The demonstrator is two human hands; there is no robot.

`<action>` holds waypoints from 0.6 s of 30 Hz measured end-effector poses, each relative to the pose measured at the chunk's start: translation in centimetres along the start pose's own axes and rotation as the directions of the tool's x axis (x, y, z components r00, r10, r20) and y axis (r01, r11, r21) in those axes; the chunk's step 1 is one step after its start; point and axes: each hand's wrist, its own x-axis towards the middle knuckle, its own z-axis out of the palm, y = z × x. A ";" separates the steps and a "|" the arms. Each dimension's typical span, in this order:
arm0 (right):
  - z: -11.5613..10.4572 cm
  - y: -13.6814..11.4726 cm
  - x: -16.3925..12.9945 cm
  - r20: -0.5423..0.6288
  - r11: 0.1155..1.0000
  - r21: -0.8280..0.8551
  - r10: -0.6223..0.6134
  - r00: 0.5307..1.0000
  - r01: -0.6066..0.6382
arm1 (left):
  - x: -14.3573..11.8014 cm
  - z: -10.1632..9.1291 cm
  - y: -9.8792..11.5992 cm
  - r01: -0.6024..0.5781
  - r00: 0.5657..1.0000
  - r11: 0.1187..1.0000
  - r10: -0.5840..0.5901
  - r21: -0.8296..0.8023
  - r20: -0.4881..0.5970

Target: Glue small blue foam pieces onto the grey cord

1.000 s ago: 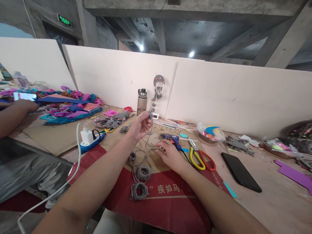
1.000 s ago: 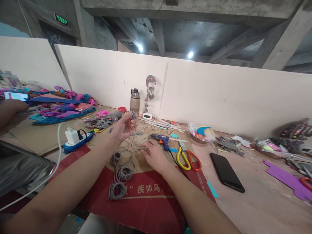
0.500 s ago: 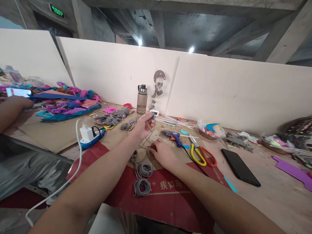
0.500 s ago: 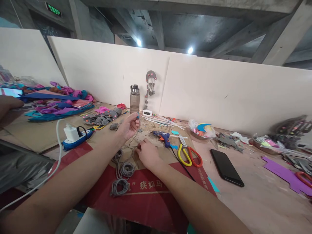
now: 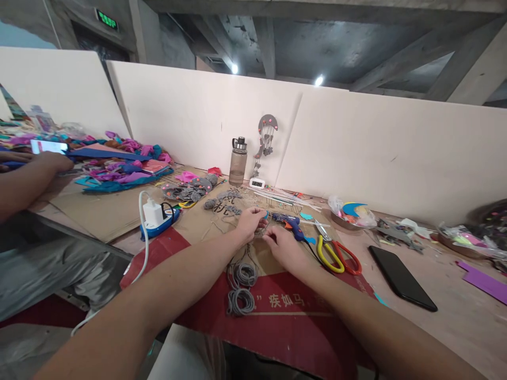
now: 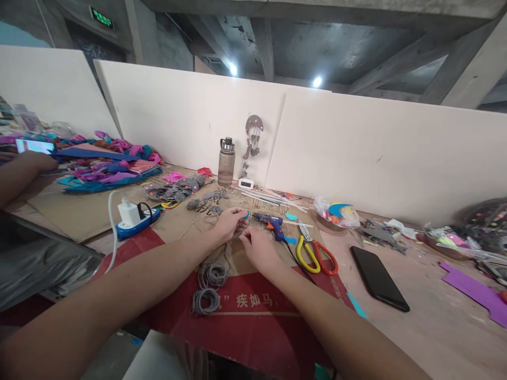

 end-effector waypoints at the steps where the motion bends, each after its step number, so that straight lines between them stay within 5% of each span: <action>1: -0.4 0.2 -0.4 -0.016 1.000 0.023 0.003 1.000 -0.003 | 0.0 0.0 0.0 0.000 1.000 1.000 0.000 0.015 0.003; 9: -4.8 -0.5 -4.3 0.036 0.899 0.415 0.140 0.989 -0.142 | -0.2 0.0 0.1 -0.034 0.999 0.995 0.034 0.092 0.000; 15: -9.7 -6.3 -8.9 0.192 0.728 0.675 -0.015 0.981 -0.121 | -0.6 0.0 0.4 -0.051 0.999 0.996 0.049 0.078 0.024; 17: -10.6 -8.6 -10.3 0.360 0.745 0.656 -0.172 0.917 -0.118 | -0.6 0.0 0.6 -0.055 0.998 0.996 0.053 0.071 0.029; 18: -10.7 -9.6 -10.8 0.472 0.776 0.627 -0.300 0.829 -0.076 | -0.5 -0.1 0.8 -0.057 0.998 0.996 0.055 0.069 0.034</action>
